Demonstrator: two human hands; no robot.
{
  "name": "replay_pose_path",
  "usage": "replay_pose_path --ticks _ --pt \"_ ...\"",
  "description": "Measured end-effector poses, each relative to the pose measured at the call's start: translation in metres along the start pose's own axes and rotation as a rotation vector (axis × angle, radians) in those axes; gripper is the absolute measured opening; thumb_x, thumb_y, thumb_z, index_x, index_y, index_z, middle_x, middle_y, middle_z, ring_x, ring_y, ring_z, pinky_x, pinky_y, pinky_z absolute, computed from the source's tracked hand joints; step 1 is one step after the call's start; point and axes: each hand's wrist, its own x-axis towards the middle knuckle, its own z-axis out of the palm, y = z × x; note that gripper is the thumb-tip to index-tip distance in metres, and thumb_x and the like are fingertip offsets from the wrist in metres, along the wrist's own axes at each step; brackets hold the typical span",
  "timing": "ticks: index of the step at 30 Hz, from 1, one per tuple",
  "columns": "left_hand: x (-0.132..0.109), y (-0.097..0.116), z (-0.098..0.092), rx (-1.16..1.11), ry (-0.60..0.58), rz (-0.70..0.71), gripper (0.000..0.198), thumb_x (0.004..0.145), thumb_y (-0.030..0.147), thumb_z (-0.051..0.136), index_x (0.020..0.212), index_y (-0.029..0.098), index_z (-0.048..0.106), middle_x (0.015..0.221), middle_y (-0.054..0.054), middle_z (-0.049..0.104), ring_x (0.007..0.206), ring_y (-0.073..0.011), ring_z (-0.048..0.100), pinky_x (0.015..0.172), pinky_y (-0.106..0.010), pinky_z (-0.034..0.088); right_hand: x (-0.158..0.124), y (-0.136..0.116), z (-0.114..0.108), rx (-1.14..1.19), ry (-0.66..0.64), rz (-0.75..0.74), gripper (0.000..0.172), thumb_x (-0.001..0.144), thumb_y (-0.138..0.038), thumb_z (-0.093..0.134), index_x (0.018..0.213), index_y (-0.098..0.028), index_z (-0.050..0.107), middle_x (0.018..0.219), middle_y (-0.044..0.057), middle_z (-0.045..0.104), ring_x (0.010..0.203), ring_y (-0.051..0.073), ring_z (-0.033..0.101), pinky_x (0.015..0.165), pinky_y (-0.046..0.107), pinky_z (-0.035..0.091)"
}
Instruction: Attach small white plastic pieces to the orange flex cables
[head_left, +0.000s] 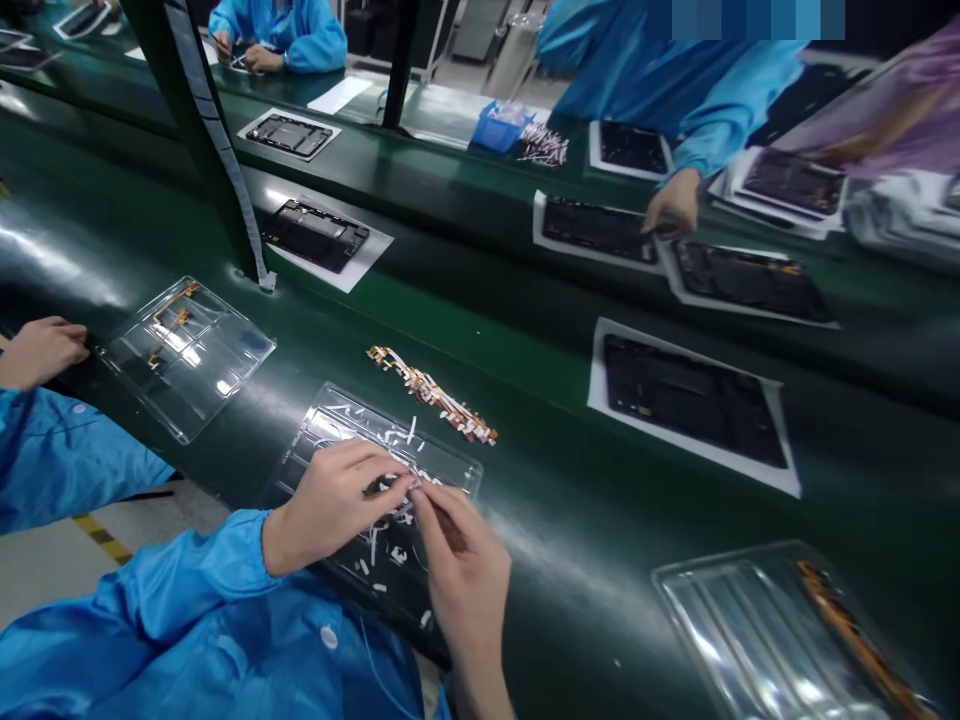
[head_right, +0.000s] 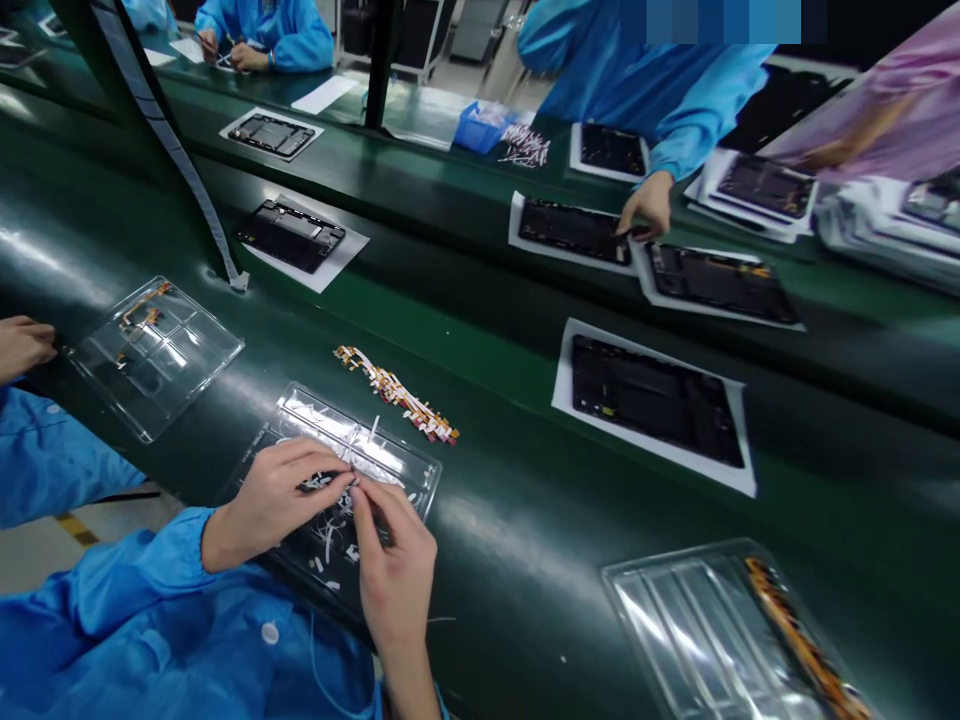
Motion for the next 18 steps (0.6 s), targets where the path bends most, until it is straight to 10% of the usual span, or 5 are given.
replay_pose_path --ticks 18 --pt "-0.0023 -0.0039 0.0069 0.082 -0.041 0.0 0.01 0.095 0.014 0.059 0.098 0.017 0.068 0.092 -0.005 0.072 0.085 -0.019 0.069 0.08 -0.034 0.059 0.0007 -0.0068 0.0016 -0.087 0.029 -0.07 0.019 0.098 -0.028 0.062 0.106 -0.023 0.078 0.1 0.008 0.075 0.086 0.021 0.071 0.078 0.032 0.057"
